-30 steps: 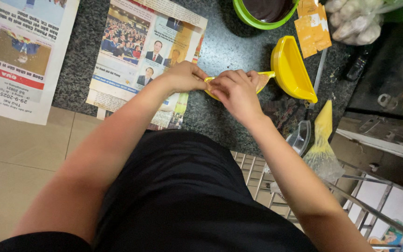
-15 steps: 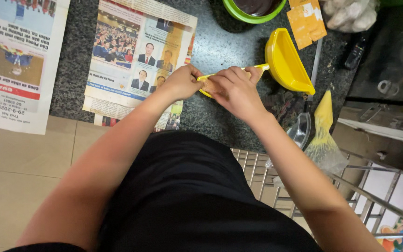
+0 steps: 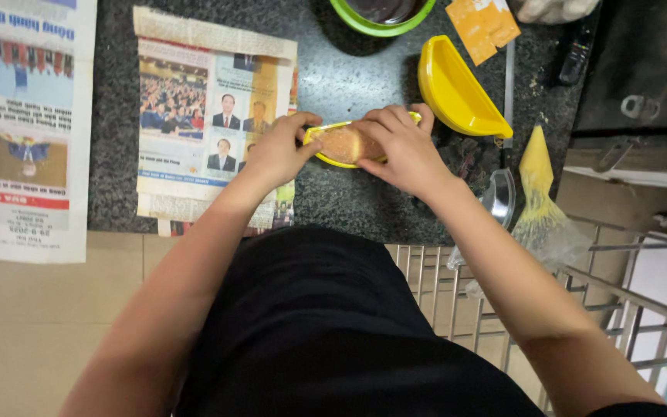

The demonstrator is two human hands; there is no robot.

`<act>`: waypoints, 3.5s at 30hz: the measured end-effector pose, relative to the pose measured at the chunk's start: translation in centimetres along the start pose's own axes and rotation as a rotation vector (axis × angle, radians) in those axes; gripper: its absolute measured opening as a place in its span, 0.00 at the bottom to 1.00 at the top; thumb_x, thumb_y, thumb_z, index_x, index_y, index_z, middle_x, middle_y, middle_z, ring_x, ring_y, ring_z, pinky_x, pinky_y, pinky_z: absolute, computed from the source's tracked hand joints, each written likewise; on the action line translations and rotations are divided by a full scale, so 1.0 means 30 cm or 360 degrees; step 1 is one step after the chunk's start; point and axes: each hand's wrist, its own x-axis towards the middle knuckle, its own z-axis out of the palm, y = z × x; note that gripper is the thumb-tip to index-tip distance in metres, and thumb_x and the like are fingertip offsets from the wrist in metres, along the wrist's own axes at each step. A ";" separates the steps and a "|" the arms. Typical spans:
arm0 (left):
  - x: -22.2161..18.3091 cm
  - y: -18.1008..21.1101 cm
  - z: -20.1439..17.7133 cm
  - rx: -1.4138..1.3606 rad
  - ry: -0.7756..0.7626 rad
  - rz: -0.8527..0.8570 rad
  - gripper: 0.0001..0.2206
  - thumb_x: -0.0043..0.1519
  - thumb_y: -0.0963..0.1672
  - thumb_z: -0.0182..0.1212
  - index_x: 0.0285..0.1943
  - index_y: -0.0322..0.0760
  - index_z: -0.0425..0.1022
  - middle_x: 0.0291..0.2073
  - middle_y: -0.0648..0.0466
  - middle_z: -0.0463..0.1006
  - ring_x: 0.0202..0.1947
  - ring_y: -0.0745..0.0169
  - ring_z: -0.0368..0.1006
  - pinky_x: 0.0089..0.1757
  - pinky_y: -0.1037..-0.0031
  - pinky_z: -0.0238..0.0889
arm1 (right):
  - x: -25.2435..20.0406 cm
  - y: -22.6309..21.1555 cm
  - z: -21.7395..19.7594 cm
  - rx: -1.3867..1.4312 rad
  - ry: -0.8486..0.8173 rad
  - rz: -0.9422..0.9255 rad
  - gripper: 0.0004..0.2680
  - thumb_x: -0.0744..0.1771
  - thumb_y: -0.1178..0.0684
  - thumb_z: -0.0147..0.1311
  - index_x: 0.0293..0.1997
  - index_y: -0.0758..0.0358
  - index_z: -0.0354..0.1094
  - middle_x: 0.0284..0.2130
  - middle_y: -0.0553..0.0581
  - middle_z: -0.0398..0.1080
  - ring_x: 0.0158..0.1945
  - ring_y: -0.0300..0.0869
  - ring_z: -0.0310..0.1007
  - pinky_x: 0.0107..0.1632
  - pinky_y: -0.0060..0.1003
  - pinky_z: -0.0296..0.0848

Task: The person wraps boat-shaped bread in newspaper and places it into a plastic sleeve, then applies cream to a cake slice with a piping bag and rolls the cake in newspaper.

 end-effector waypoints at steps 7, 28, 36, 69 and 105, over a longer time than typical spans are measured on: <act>-0.034 0.102 -0.037 0.0320 -0.0030 0.0311 0.26 0.50 0.49 0.76 0.60 0.51 0.78 0.50 0.50 0.72 0.49 0.44 0.74 0.48 0.58 0.67 | -0.021 0.005 0.061 0.0062 0.0049 0.0076 0.19 0.62 0.46 0.68 0.57 0.56 0.71 0.52 0.51 0.69 0.61 0.45 0.65 0.66 0.58 0.48; -0.111 0.230 -0.106 0.0541 0.0325 0.0609 0.25 0.48 0.40 0.72 0.58 0.34 0.77 0.57 0.39 0.73 0.56 0.37 0.70 0.53 0.58 0.64 | -0.426 0.049 0.105 -0.0297 0.0953 0.1158 0.14 0.67 0.52 0.59 0.59 0.62 0.71 0.55 0.61 0.69 0.60 0.55 0.65 0.60 0.52 0.55; -0.181 0.368 0.094 0.0233 -0.0071 0.0706 0.14 0.59 0.40 0.65 0.54 0.34 0.77 0.54 0.45 0.77 0.57 0.42 0.73 0.58 0.59 0.65 | -0.528 0.171 0.279 -0.0105 0.0815 0.1434 0.04 0.68 0.57 0.61 0.46 0.59 0.74 0.43 0.59 0.72 0.49 0.57 0.71 0.53 0.48 0.67; -0.117 0.555 0.762 -0.0740 -0.0819 0.0294 0.29 0.64 0.46 0.59 0.72 0.29 0.55 0.63 0.38 0.69 0.59 0.48 0.74 0.55 0.66 0.69 | -0.812 0.059 0.138 0.1519 0.1672 0.1774 0.06 0.69 0.54 0.60 0.44 0.68 0.76 0.32 0.53 0.76 0.33 0.34 0.71 0.37 0.30 0.70; -0.130 0.567 0.676 -0.1392 -0.1047 -0.0489 0.32 0.66 0.50 0.53 0.79 0.41 0.48 0.63 0.52 0.70 0.61 0.59 0.68 0.51 0.52 0.71 | -0.879 -0.198 -0.061 0.1509 0.0954 0.1296 0.12 0.69 0.54 0.57 0.59 0.64 0.72 0.50 0.54 0.76 0.55 0.39 0.74 0.59 0.34 0.70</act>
